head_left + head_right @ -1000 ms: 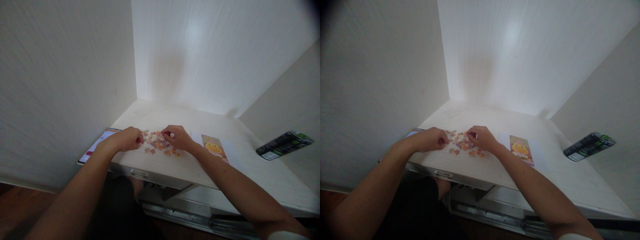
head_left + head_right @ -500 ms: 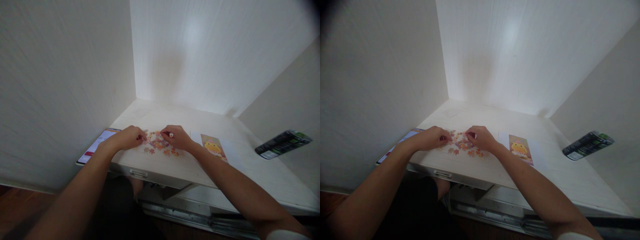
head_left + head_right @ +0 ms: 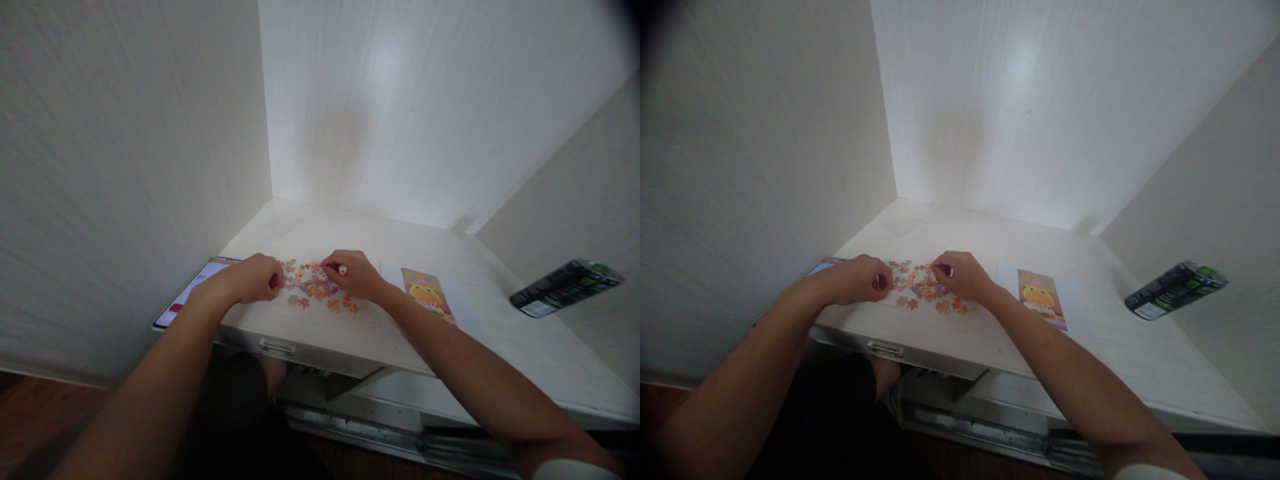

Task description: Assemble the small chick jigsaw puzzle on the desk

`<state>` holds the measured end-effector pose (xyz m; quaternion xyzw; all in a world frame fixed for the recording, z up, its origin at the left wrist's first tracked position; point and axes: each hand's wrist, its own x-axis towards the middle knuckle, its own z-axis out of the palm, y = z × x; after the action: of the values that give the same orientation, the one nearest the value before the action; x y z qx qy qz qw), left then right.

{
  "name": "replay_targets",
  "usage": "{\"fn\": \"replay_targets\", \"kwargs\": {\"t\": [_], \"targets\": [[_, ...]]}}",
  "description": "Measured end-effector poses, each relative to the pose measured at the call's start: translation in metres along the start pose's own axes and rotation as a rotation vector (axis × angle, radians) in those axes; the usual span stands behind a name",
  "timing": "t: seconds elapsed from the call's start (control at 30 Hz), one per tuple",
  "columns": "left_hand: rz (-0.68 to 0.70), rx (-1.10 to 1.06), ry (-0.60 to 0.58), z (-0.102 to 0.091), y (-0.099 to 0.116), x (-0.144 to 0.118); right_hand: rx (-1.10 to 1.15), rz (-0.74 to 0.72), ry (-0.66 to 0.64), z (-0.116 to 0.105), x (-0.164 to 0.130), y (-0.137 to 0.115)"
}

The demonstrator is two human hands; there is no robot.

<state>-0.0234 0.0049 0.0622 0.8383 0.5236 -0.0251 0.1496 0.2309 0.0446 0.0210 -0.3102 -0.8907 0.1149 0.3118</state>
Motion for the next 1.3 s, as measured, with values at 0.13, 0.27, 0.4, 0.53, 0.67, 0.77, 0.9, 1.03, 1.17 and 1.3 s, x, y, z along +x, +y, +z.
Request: {"fn": "replay_targets", "kwargs": {"t": [0.13,0.27,0.4,0.53,0.67,0.77,0.9,1.03,1.17,1.3], "targets": [[0.026,-0.007,0.018,-0.001,-0.002,0.001,-0.012,0.002,-0.011,0.001,0.000,0.000],[0.041,-0.015,0.019,-0.006,-0.003,-0.001,-0.016,0.002,-0.004,0.001,0.000,-0.001],[0.037,-0.023,0.023,-0.006,-0.006,0.000,-0.016,-0.002,0.004,0.000,-0.001,0.000],[0.028,-0.025,0.026,-0.005,-0.012,0.002,-0.008,-0.003,-0.004,0.000,-0.001,0.002],[0.014,-0.008,0.059,-0.006,-0.011,0.001,-0.007,0.007,-0.018,-0.001,0.000,0.003],[0.021,-0.006,0.065,-0.006,-0.004,0.001,0.002,0.104,-0.100,-0.009,0.001,0.007],[0.030,-0.018,0.031,-0.003,0.006,0.002,0.204,0.258,-0.572,-0.032,0.001,0.016],[0.031,-0.017,0.041,-0.001,0.008,0.002,0.180,0.290,-0.844,-0.054,-0.002,0.014],[0.042,-0.016,0.045,-0.002,0.006,0.001,0.017,0.340,-0.860,-0.060,-0.003,-0.003],[0.046,0.002,0.030,-0.004,0.003,0.002,-0.009,0.287,-0.813,-0.056,-0.002,-0.008]]}}
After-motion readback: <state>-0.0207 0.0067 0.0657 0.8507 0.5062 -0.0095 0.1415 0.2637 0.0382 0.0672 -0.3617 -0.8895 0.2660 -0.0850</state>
